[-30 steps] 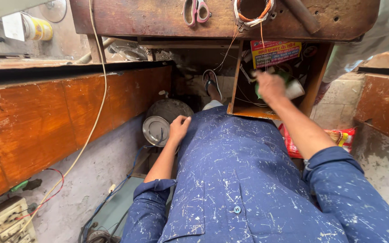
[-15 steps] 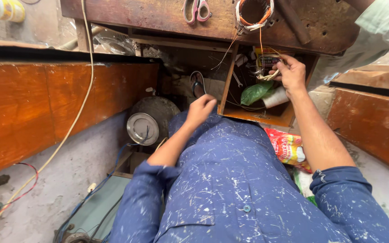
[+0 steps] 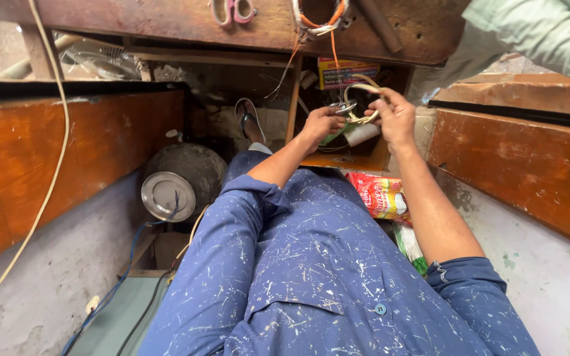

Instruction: The person retrieves a transformer from a drawer and inspects its copper windings. They then strip the outer insulation from a multi-conductor cable using scissors, preparing the wires for connection.

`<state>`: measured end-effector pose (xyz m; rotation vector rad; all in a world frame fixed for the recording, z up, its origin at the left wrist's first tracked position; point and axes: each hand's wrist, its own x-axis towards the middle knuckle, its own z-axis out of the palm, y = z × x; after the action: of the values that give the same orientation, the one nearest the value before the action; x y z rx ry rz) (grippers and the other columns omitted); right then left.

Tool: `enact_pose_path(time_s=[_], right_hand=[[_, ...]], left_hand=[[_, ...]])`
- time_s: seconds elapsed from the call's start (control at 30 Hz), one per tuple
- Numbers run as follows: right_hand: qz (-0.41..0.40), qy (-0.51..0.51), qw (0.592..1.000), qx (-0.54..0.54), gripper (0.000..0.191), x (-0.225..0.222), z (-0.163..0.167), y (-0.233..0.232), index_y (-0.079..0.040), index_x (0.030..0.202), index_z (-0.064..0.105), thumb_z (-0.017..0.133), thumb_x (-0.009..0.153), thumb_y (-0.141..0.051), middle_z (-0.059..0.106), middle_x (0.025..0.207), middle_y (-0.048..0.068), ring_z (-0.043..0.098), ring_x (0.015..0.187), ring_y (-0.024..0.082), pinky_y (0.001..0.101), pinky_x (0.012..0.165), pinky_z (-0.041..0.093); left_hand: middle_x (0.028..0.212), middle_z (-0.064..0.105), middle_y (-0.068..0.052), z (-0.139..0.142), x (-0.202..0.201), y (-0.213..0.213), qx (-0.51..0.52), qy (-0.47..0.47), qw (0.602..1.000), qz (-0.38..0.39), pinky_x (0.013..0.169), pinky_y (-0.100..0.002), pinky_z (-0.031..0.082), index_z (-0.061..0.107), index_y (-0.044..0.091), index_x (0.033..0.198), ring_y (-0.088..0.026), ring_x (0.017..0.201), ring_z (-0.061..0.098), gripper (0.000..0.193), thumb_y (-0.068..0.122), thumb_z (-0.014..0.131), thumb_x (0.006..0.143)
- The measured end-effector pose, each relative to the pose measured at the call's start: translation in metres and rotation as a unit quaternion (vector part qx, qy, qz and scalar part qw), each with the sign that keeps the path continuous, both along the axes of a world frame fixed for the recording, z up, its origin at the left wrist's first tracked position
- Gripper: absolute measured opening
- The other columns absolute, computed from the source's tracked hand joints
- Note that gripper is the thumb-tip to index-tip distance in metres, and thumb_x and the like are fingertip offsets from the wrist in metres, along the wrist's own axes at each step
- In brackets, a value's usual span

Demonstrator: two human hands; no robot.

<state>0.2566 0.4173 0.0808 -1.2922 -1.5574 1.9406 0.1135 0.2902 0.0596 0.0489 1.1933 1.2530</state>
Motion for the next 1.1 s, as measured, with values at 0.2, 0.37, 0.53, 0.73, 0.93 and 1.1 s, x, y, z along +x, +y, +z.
enact_pose_path(time_s=[0.2, 0.37, 0.53, 0.73, 0.93, 1.1], right_hand=[[0.097, -0.067, 0.971, 0.207, 0.031, 0.001, -0.004, -0.028, -0.004, 0.128, 0.070, 0.067, 0.097, 0.000, 0.078, 0.101, 0.008, 0.071, 0.086, 0.010, 0.0259, 0.077, 0.059], [0.108, -0.123, 0.972, 0.166, 0.030, -0.006, -0.002, -0.039, -0.006, 0.127, 0.072, 0.066, 0.098, -0.003, 0.077, 0.090, 0.005, 0.069, 0.081, 0.007, 0.0253, 0.074, 0.057], [0.065, -0.188, 0.979, 0.051, 0.031, -0.007, -0.012, -0.039, -0.007, 0.125, 0.070, 0.068, 0.094, -0.006, 0.075, 0.090, 0.004, 0.068, 0.074, 0.007, 0.0296, 0.064, 0.057], [0.198, -0.222, 0.928, 0.226, 0.035, -0.005, -0.031, -0.049, -0.006, 0.124, 0.073, 0.077, 0.090, -0.013, 0.077, 0.099, 0.016, 0.075, 0.086, 0.018, 0.0318, 0.077, 0.058], [0.188, -0.250, 0.936, 0.160, 0.036, -0.015, -0.040, -0.064, -0.011, 0.129, 0.072, 0.072, 0.093, -0.016, 0.078, 0.101, 0.015, 0.076, 0.086, 0.021, 0.0337, 0.079, 0.057], [0.259, -0.073, 0.948, 0.169, 0.034, -0.012, -0.017, -0.082, -0.005, 0.126, 0.070, 0.071, 0.094, -0.016, 0.076, 0.115, 0.016, 0.073, 0.103, 0.026, 0.0354, 0.089, 0.055]], left_hand=[[0.137, 0.063, -0.003, 0.005, 0.015, 0.008, -0.038, -0.046, 0.998, -0.037, 0.091, -0.036, 0.050, 0.053, 0.010, 0.144, -0.017, 0.114, 0.062, 0.060, -0.001, 0.057, 0.085], [0.144, 0.060, -0.008, -0.003, 0.005, -0.012, -0.044, -0.036, 0.995, -0.080, 0.094, -0.038, 0.050, 0.058, 0.009, 0.149, -0.020, 0.122, 0.056, 0.061, 0.001, 0.057, 0.089], [0.147, 0.059, -0.009, -0.009, 0.000, -0.017, -0.109, 0.015, 0.993, -0.048, 0.095, -0.039, 0.051, 0.046, 0.010, 0.150, -0.024, 0.124, 0.060, 0.063, 0.000, 0.053, 0.088], [0.143, 0.061, -0.015, -0.010, -0.001, -0.035, -0.127, 0.061, 0.988, -0.070, 0.092, -0.037, 0.053, 0.048, 0.006, 0.148, -0.027, 0.121, 0.063, 0.062, 0.000, 0.054, 0.087], [0.141, 0.062, -0.015, -0.004, 0.001, -0.067, -0.099, 0.056, 0.989, -0.096, 0.092, -0.036, 0.054, 0.048, 0.004, 0.147, -0.025, 0.116, 0.065, 0.062, 0.005, 0.058, 0.086], [0.122, 0.066, -0.011, -0.001, 0.006, -0.085, -0.064, -0.003, 0.998, 0.008, 0.088, -0.031, 0.053, 0.055, 0.002, 0.137, -0.016, 0.104, 0.064, 0.053, 0.035, 0.068, 0.098]])
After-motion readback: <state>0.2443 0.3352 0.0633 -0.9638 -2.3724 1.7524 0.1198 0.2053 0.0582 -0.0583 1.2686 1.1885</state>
